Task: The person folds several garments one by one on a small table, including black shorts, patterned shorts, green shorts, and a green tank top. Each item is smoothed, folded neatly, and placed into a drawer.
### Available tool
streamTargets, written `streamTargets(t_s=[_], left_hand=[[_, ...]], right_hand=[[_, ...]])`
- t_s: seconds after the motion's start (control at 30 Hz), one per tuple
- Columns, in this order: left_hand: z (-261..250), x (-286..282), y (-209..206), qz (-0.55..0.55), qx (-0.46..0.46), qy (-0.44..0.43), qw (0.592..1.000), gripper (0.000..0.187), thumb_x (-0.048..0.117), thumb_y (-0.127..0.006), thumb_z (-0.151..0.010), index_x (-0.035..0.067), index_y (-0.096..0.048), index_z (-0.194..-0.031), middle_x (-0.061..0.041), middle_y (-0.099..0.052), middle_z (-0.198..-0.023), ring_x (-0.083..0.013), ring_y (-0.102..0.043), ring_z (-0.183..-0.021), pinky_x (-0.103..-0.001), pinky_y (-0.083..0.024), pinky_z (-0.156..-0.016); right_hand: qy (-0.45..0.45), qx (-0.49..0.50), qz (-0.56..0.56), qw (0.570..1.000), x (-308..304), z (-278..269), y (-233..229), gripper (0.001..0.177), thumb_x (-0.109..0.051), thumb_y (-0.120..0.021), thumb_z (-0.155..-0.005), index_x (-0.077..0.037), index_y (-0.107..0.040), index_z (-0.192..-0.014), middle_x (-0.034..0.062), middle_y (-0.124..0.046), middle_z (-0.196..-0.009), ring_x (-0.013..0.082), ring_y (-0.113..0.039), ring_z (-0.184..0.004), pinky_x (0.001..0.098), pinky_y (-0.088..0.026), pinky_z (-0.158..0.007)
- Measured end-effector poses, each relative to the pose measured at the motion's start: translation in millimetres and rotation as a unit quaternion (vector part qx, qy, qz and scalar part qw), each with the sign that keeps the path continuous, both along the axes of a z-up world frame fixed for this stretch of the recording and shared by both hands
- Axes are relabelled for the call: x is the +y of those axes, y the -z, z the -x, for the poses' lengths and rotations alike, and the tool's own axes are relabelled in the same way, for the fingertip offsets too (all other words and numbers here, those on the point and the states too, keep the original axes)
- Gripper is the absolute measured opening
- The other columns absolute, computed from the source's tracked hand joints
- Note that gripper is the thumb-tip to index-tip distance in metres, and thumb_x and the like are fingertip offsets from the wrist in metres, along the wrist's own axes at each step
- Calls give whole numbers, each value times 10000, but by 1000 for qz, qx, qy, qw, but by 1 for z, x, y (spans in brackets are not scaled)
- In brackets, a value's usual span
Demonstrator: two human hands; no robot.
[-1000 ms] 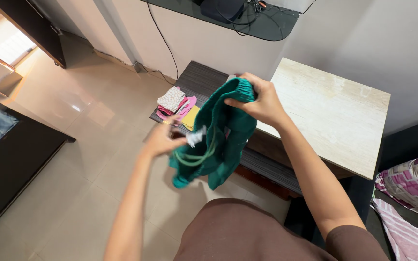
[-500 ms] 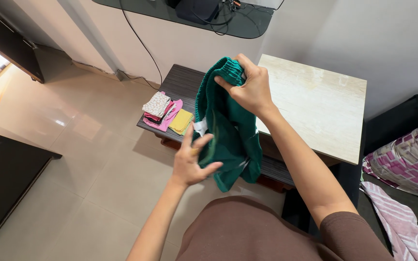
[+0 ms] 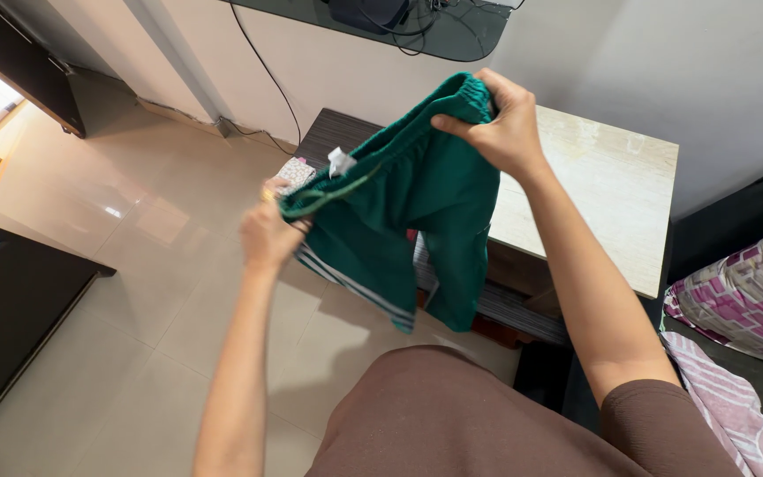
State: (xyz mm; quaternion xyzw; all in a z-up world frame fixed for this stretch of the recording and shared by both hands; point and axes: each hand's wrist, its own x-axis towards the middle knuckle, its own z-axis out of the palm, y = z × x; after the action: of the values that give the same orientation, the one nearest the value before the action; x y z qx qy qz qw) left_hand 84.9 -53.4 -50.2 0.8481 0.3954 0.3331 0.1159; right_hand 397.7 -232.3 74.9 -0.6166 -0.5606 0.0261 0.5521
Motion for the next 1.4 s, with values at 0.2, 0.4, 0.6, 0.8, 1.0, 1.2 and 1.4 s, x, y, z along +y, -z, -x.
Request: streamTargets(t_s=[0.2,0.4,0.6,0.8,1.0,1.2,1.4], left_hand=[[40,26,-65,-105,-51,16,993,419,202,-944,-789,146,-653,-1085,-111,-754,-1002,-286,-726,-933,-395,-573,-813],[79,29,-99,88,-273,129,949,515,21,-922,-737,79,-619,-1149,-27,-738,-1060,-141,-718,-1010,-294,-595,-925],[129,34,-104,225,-282,173,917,373,53,-890,-778,68,-699,-1099,-6,-707,-1011,-126,-686,-949,-284,-579,-880],[95,61,-100,19,-127,13,992,281,188,-882,-877,35,-680,-999,-105,-730,-953,-224,-707,-903,-363,-557,-833],[36,46,-98,-32,-171,-30,984,274,159,-829,-874,47,-611,-996,-130,-717,-942,-313,-703,-915,-415,-542,-831],[-12,24,-108,-46,-206,-34,977,261,121,-783,-903,65,-570,-1042,-127,-706,-983,-311,-708,-962,-432,-538,-826],[-53,-3,-120,64,-305,73,947,355,217,-821,-892,59,-579,-1098,-87,-689,-967,-220,-712,-912,-379,-583,-801]], right_hand=[[-47,19,55,997,-7,-20,15,252,-116,-891,-872,-80,-682,-1009,-63,-626,-867,43,-583,-815,228,-512,-738],[-190,89,167,963,-19,-42,11,290,-90,-827,-827,-66,-704,-1089,-37,-674,-877,56,-616,-777,236,-520,-713],[-340,161,207,903,-10,-53,12,298,-95,-797,-854,-18,-713,-1130,20,-728,-909,96,-653,-825,258,-537,-756],[-91,131,167,973,67,1,39,411,-154,-781,-887,-121,-494,-1179,63,-713,-836,84,-640,-768,248,-474,-649],[-39,20,75,996,93,61,45,269,-102,-714,-958,-85,-497,-1116,121,-598,-797,223,-613,-714,339,-480,-666],[-88,-110,68,988,85,105,27,253,0,-626,-918,-173,-795,-992,133,-601,-984,302,-647,-916,434,-529,-841],[-118,-147,-51,981,67,134,19,829,-397,-942,-677,43,-570,-1273,239,-493,-1219,396,-572,-1081,467,-517,-887]])
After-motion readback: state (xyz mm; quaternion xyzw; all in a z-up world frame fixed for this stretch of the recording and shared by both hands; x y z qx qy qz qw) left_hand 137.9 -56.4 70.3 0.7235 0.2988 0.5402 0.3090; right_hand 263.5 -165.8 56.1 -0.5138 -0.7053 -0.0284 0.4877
